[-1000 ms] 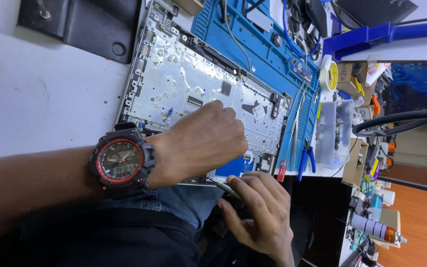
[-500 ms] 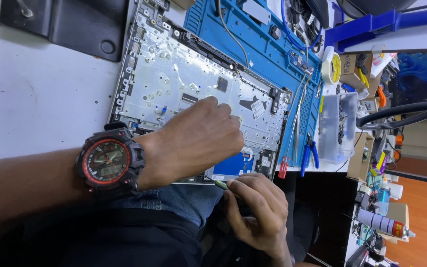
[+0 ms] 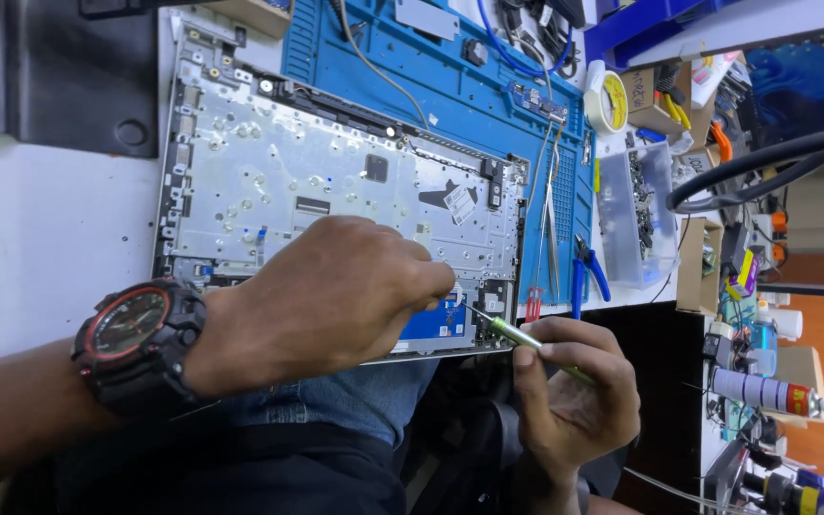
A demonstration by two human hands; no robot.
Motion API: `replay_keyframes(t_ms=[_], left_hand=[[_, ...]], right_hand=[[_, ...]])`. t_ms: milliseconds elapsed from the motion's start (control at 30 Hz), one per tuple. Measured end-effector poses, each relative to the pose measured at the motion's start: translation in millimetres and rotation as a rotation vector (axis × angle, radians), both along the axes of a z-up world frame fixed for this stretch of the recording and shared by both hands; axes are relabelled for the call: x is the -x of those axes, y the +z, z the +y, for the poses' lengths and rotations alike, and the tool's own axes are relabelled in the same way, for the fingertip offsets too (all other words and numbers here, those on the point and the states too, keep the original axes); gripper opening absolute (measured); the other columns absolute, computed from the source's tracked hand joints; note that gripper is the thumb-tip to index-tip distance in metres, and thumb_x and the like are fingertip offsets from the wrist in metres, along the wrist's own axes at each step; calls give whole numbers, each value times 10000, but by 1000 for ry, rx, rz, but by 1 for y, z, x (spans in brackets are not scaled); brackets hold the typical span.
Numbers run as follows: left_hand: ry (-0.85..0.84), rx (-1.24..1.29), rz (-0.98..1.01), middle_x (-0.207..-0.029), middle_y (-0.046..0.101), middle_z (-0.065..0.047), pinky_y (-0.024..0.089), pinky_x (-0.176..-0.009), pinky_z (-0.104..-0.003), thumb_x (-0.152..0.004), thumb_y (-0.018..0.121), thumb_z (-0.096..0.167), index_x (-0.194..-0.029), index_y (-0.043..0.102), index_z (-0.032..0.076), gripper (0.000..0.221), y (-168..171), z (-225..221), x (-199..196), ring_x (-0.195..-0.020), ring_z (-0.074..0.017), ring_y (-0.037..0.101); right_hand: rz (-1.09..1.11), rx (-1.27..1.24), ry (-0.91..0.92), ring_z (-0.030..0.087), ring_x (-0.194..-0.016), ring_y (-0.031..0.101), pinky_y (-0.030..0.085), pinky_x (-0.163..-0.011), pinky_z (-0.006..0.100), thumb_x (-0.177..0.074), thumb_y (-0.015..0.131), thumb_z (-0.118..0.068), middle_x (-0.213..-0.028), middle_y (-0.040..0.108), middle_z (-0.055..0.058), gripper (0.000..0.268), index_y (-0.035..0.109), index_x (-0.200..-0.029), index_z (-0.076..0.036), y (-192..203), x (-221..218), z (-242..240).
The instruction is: The person works on a partially disassembled laptop chassis on a repair bench, using a small green-handled pry tool to release connectors and lift components from the inside of the base. They detach a flat internal panel, set it aside, and continue prying at the edge of the chassis.
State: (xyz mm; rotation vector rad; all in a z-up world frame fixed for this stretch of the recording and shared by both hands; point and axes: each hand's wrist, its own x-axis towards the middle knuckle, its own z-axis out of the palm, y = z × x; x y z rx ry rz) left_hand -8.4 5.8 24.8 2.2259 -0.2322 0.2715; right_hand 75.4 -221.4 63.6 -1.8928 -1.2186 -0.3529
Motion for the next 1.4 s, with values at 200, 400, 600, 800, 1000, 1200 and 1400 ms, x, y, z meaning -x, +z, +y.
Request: replay_keyframes(t_ms=[200,400,600,800,1000,1200,1400], left_hand=[[-6,29,58,-654,673,-13,497,-537,-454,-1031,628,223,-766,621,150,276,3,-1,0,-552,-239,626],[-30,32,83,-660,674,-12,447,-502,-470,-1018,622,231,-819,661,161,215,6,0,-2,-539,-273,619],[-23,47,75,-702,716,-5,465,-493,-474,-1000,635,244,-918,716,173,135,4,1,-2,-567,-274,647],[7,59,47,-732,746,-3,461,-471,-494,-981,654,248,-951,735,174,114,3,0,-2,-581,-297,667],[-4,85,9,-788,778,-15,477,-475,-493,-978,635,221,-931,737,158,129,3,0,-1,-628,-309,702],[-22,65,48,-735,745,-9,457,-483,-484,-983,622,223,-914,713,166,127,4,1,-2,-594,-296,671],[-34,37,39,-666,683,-26,422,-475,-489,-1000,619,230,-867,657,157,157,4,0,-1,-533,-308,614]], right_hand=[[-26,30,42,246,-769,713,607,-720,286,-891,708,-6,-854,673,180,167,549,-935,-29,0,-4,1],[-3,44,73,251,-778,721,635,-727,292,-881,708,21,-875,677,195,166,557,-933,-23,0,-4,1],[-3,68,89,245,-780,721,635,-723,291,-883,713,9,-882,681,187,167,558,-935,-29,1,-3,1],[-2,92,87,252,-796,722,637,-727,308,-879,721,5,-888,684,183,175,560,-935,-35,2,-4,-1],[11,88,98,260,-814,733,642,-748,314,-878,716,22,-883,686,182,172,564,-939,-29,0,-4,-1],[9,93,113,259,-806,734,643,-740,313,-878,715,21,-871,685,184,176,555,-936,-27,-1,-5,-1],[7,98,111,260,-810,738,649,-727,310,-878,720,20,-878,687,193,177,562,-944,-25,0,-4,-3]])
